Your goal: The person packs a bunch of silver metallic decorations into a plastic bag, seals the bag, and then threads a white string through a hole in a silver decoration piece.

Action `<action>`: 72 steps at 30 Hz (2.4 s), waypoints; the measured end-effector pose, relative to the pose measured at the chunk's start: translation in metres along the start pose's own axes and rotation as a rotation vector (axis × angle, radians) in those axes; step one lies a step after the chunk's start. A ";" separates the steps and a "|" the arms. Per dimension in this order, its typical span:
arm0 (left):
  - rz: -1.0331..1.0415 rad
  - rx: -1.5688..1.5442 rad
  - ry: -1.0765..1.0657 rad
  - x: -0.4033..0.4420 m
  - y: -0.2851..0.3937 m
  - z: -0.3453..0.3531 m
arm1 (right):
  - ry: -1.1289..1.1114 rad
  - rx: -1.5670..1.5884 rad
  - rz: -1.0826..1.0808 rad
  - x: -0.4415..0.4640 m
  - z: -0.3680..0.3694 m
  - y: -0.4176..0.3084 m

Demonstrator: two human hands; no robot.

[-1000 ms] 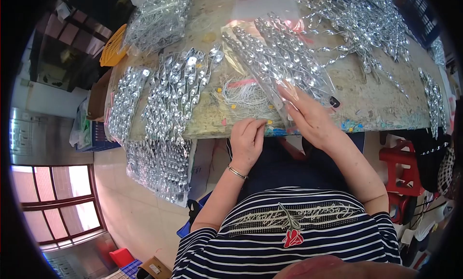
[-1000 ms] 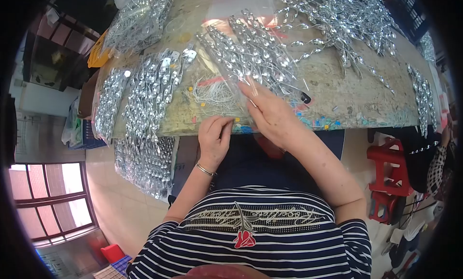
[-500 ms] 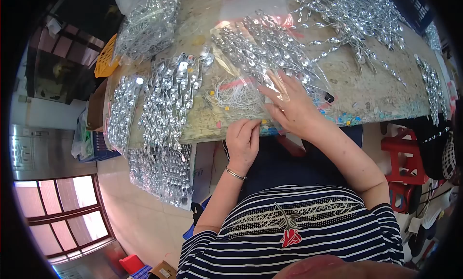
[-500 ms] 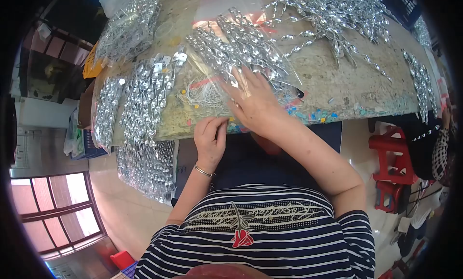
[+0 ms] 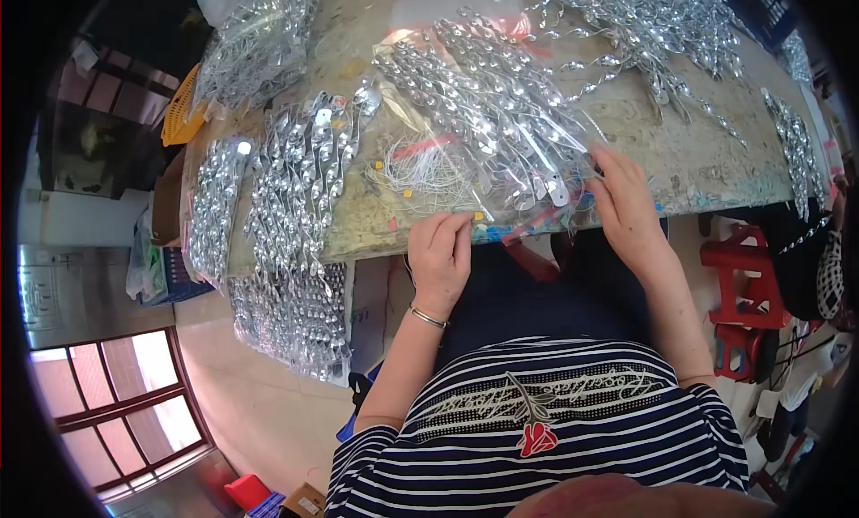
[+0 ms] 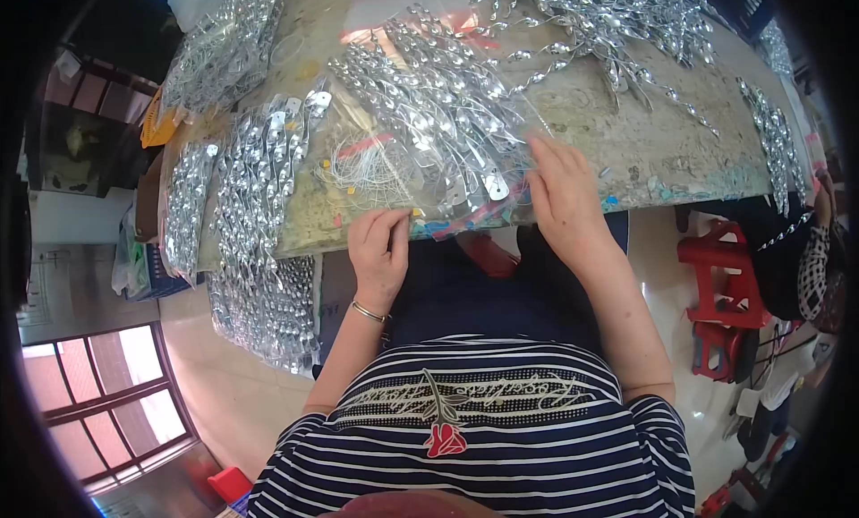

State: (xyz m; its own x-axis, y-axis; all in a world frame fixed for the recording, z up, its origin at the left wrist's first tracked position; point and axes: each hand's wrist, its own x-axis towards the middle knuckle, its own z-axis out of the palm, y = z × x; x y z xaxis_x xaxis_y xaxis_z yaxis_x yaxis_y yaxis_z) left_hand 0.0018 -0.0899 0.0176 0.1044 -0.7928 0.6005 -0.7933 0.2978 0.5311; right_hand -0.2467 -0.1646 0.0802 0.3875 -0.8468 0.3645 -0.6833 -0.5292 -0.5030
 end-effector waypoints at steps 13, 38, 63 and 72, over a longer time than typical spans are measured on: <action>-0.005 0.001 0.020 0.001 0.003 0.000 | -0.227 0.359 0.290 0.012 0.003 0.007; 0.012 0.012 0.018 0.001 0.003 0.000 | -0.046 0.664 0.648 -0.069 -0.042 -0.019; 0.021 0.036 0.003 -0.002 0.000 0.002 | 0.040 1.007 0.721 -0.107 -0.097 -0.012; 0.015 0.041 0.006 -0.001 0.002 0.002 | 0.143 1.018 0.753 -0.126 -0.105 -0.002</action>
State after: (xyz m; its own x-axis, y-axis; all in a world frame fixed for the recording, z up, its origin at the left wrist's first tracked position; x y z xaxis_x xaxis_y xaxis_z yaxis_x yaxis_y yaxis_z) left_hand -0.0010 -0.0900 0.0164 0.0959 -0.7850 0.6121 -0.8189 0.2874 0.4968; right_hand -0.3591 -0.0507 0.1175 -0.0009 -0.9749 -0.2226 0.1021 0.2213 -0.9698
